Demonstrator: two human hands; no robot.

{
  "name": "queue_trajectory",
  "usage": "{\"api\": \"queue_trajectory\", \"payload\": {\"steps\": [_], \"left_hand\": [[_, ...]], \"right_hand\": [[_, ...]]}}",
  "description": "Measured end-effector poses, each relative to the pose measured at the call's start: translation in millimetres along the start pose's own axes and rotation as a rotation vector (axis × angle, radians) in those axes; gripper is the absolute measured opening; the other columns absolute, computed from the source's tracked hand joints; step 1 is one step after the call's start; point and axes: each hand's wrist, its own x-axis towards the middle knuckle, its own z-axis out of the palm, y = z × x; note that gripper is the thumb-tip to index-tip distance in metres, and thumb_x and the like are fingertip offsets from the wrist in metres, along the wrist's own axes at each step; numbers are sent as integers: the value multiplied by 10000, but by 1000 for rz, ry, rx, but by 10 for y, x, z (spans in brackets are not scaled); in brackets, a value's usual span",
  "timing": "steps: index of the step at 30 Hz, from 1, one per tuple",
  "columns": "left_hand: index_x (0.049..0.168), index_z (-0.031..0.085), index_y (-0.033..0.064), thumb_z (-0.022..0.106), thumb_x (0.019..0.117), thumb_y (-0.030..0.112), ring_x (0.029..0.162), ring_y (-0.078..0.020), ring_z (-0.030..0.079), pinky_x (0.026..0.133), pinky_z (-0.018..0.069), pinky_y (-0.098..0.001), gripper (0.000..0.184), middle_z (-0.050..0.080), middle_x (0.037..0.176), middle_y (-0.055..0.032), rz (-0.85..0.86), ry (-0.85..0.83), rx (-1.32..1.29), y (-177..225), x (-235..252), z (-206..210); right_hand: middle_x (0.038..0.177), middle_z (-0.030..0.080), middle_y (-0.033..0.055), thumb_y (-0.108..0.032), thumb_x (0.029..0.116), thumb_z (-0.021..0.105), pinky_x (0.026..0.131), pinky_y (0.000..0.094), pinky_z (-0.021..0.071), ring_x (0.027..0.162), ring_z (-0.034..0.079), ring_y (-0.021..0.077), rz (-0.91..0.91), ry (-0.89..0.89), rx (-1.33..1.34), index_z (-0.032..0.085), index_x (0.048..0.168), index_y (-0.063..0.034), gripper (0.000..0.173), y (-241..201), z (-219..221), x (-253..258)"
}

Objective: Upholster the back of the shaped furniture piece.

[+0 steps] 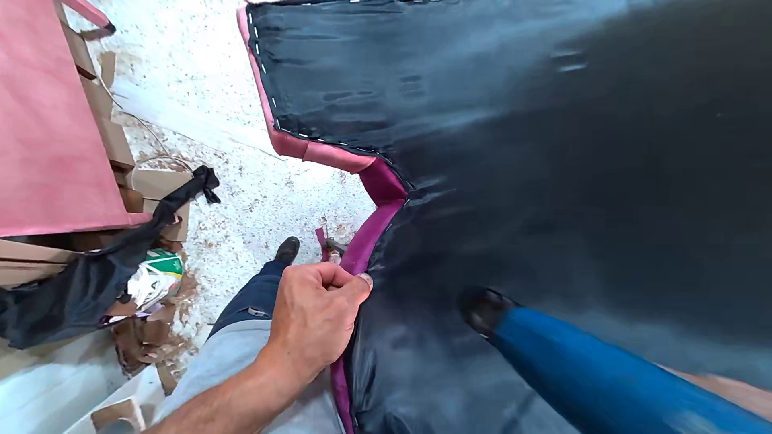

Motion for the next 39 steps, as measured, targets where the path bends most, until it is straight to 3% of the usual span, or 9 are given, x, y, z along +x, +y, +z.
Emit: {"api": "queue_trajectory", "payload": {"steps": [3, 8, 15, 18, 22, 26, 32, 36, 39], "left_hand": [[594, 652, 190, 765, 833, 219, 423, -85, 496, 425, 403, -292, 265, 539, 480, 37, 5, 15, 26, -2, 3, 24], [590, 633, 215, 742, 824, 251, 435, -59, 488, 436, 391, -274, 260, 525, 487, 70, -55, -7, -5, 29, 17, 14], [573, 613, 214, 737, 831, 258, 419, -52, 456, 424, 360, -269, 290, 494, 470, 76, -70, -19, -21, 26, 32, -3], [584, 613, 219, 732, 831, 263, 431, -49, 471, 429, 371, -268, 278, 505, 481, 77, -75, -19, -13, 27, 33, -10], [578, 607, 211, 735, 848, 261, 428, -51, 469, 432, 375, -267, 303, 506, 478, 72, -66, -37, -12, 31, 30, -18], [583, 607, 209, 737, 849, 256, 434, -53, 476, 437, 374, -263, 300, 513, 484, 69, -89, -49, -30, 35, 37, -25], [579, 601, 214, 733, 857, 267, 428, -56, 467, 429, 370, -267, 312, 508, 481, 69, -77, -54, -3, 26, 40, -21], [630, 661, 220, 731, 873, 324, 469, -52, 520, 466, 420, -276, 274, 555, 520, 80, -105, -111, 37, 48, 68, -101], [724, 718, 224, 659, 927, 417, 532, -52, 609, 512, 517, -278, 286, 627, 588, 82, -29, -169, 65, -18, 20, -234]], "right_hand": [[918, 745, 197, -342, 923, 710, 695, 481, 553, 800, 719, 309, 9, -82, -53, 716, 1155, -43, 379, 106, 160, 334], [901, 761, 154, -305, 893, 723, 648, 441, 565, 771, 726, 243, 6, -173, -73, 746, 1103, -36, 342, 96, 296, 689], [911, 766, 178, -267, 894, 717, 700, 383, 575, 798, 734, 222, 11, -149, -52, 739, 1113, 5, 349, 113, 321, 699], [936, 759, 212, -307, 927, 700, 755, 412, 583, 845, 741, 264, -7, -130, 4, 720, 1107, 24, 377, 144, 367, 694], [922, 767, 168, -255, 897, 724, 731, 338, 575, 827, 730, 188, -17, -149, 2, 733, 1128, -5, 341, 106, 395, 731], [929, 766, 167, -228, 893, 725, 745, 316, 572, 832, 729, 178, -19, -165, 11, 726, 1144, 1, 340, 101, 404, 766], [915, 757, 199, -375, 943, 676, 730, 436, 568, 831, 736, 274, -42, -104, -31, 710, 1085, -10, 393, 228, 414, 673], [960, 741, 234, -235, 932, 733, 860, 341, 586, 929, 735, 213, -44, -28, 15, 647, 1116, 83, 377, 219, 146, 549], [962, 743, 229, -174, 945, 703, 904, 247, 549, 959, 728, 159, -37, 31, 10, 620, 1109, 104, 334, 68, 58, 485]]}}
